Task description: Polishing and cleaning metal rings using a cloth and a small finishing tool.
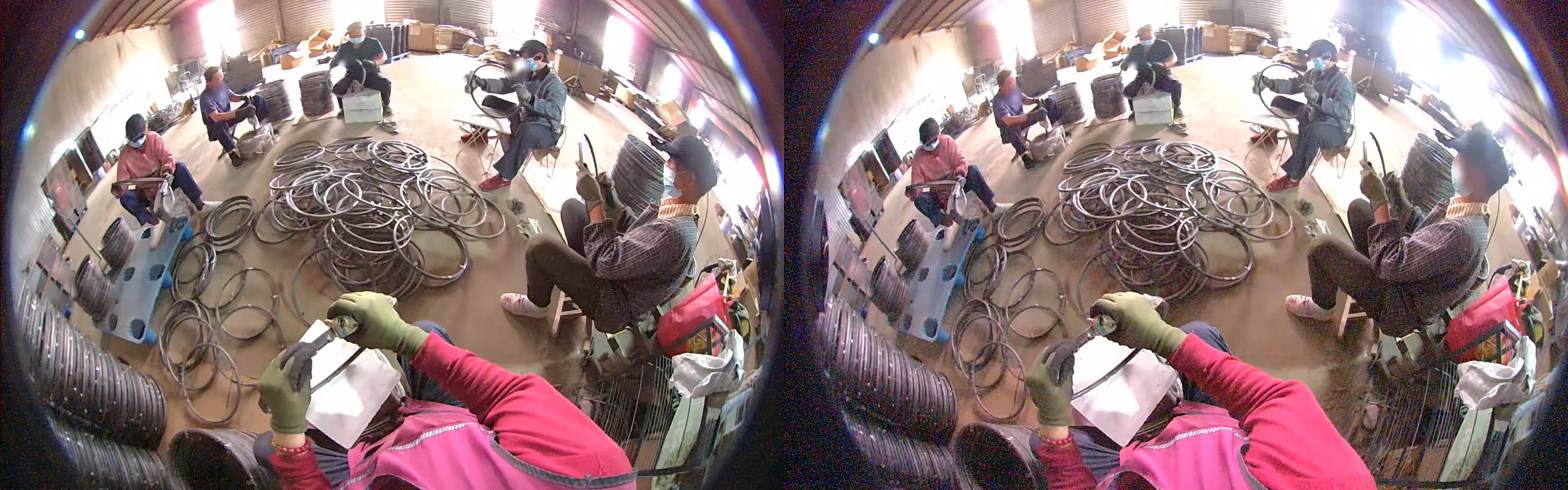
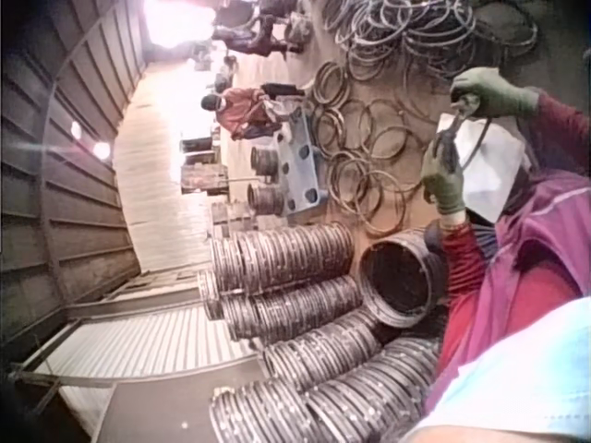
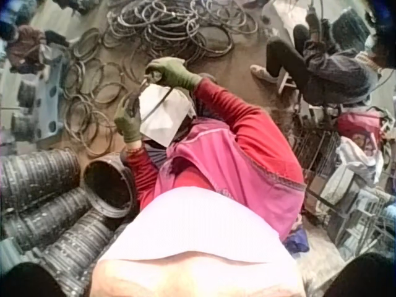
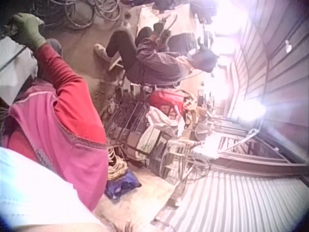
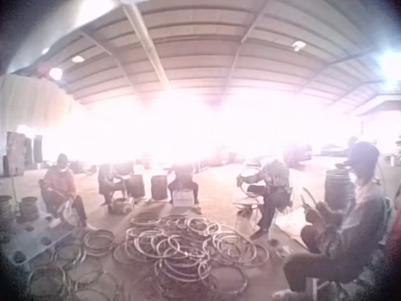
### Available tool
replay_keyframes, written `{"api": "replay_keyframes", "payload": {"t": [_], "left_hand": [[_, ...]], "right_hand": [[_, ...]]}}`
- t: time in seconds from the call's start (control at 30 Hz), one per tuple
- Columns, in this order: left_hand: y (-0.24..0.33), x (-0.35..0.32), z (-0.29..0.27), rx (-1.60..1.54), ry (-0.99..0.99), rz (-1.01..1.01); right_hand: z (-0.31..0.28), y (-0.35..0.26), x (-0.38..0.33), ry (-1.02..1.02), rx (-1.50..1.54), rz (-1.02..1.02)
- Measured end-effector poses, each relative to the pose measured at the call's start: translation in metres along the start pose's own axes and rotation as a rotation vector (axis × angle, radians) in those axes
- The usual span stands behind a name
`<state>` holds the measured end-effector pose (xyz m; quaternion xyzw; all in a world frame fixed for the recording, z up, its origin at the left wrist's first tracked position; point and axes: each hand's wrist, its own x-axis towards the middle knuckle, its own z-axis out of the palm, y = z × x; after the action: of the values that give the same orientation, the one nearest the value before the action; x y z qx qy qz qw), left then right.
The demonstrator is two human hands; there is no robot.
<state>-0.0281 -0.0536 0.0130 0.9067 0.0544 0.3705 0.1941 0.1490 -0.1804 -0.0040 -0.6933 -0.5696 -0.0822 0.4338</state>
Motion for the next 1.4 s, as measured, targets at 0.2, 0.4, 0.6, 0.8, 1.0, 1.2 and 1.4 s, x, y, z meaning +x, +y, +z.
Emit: {"api": "replay_keyframes", "payload": {"t": [0.2,0.4,0.6,0.8,1.0,1.2,1.4], "left_hand": [[-0.006,-0.003,0.006,0.050,0.063,0.008],[-0.010,-0.003,0.014,0.054,0.096,0.007],[-0.007,0.003,0.021,0.111,0.117,0.038],[-0.002,0.010,0.017,0.218,0.015,0.094],[0.007,0.013,0.020,0.236,-0.032,0.087],[-0.001,0.008,0.035,0.416,-0.096,-0.032],[-0.001,0.013,0.037,0.227,-0.037,-0.044]], "right_hand": [[0.002,0.003,0.003,0.010,-0.017,-0.011],[0.004,0.008,0.005,0.023,-0.027,0.019],[0.001,0.014,0.008,0.054,-0.018,0.018],[-0.003,0.017,0.005,0.119,-0.023,0.026],[-0.005,0.025,-0.004,0.127,-0.009,0.033],[-0.004,0.037,-0.011,0.192,0.073,0.028],[-0.006,0.029,-0.022,0.154,-0.023,0.102]]}}
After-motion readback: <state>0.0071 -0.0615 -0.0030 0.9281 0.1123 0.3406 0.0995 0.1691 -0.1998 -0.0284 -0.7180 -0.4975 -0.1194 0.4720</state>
